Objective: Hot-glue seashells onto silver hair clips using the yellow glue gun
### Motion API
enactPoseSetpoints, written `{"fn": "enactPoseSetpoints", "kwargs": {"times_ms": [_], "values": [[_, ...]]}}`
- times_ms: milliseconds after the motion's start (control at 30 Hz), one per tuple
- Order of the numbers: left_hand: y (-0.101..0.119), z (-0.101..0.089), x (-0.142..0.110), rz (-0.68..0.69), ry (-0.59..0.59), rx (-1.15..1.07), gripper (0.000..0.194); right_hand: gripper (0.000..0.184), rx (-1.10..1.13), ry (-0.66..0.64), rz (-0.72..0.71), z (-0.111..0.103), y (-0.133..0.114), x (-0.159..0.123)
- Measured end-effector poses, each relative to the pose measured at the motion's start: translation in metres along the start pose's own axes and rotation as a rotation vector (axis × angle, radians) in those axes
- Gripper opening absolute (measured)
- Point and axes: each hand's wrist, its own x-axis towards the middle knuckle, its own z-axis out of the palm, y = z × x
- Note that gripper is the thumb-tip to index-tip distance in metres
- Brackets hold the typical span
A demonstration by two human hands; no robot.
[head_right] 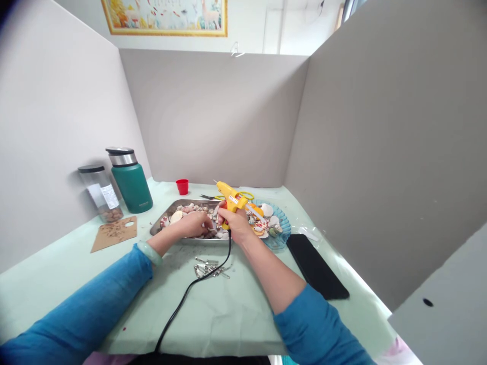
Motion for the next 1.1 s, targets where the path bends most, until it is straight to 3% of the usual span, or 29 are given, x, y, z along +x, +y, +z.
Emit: {"fn": "enactPoseSetpoints", "kwargs": {"times_ms": [233,433,667,833,933,1100], "values": [[0.003,-0.001,-0.003,-0.028,0.040,0.008,0.028,0.017,-0.027,-0.012,-0.027,-0.002,0.003,0.002],[0.007,0.002,0.002,0.031,0.090,0.010,0.027,0.019,-0.020,0.003,0.000,-0.003,0.003,0.002],[0.032,-0.007,0.002,-0.076,0.039,0.119,0.023,0.016,-0.023,-0.013,-0.028,-0.004,0.004,0.002],[0.030,-0.013,-0.003,0.046,-0.055,0.074,0.021,0.017,-0.010,-0.005,-0.030,-0.004,0.004,0.003],[0.026,-0.009,-0.001,0.045,-0.013,0.012,0.013,0.019,-0.003,-0.003,-0.031,-0.004,0.004,0.003],[0.020,-0.001,0.003,-0.015,0.115,-0.047,0.019,0.019,0.003,0.010,-0.017,-0.004,0.004,0.002]]}}
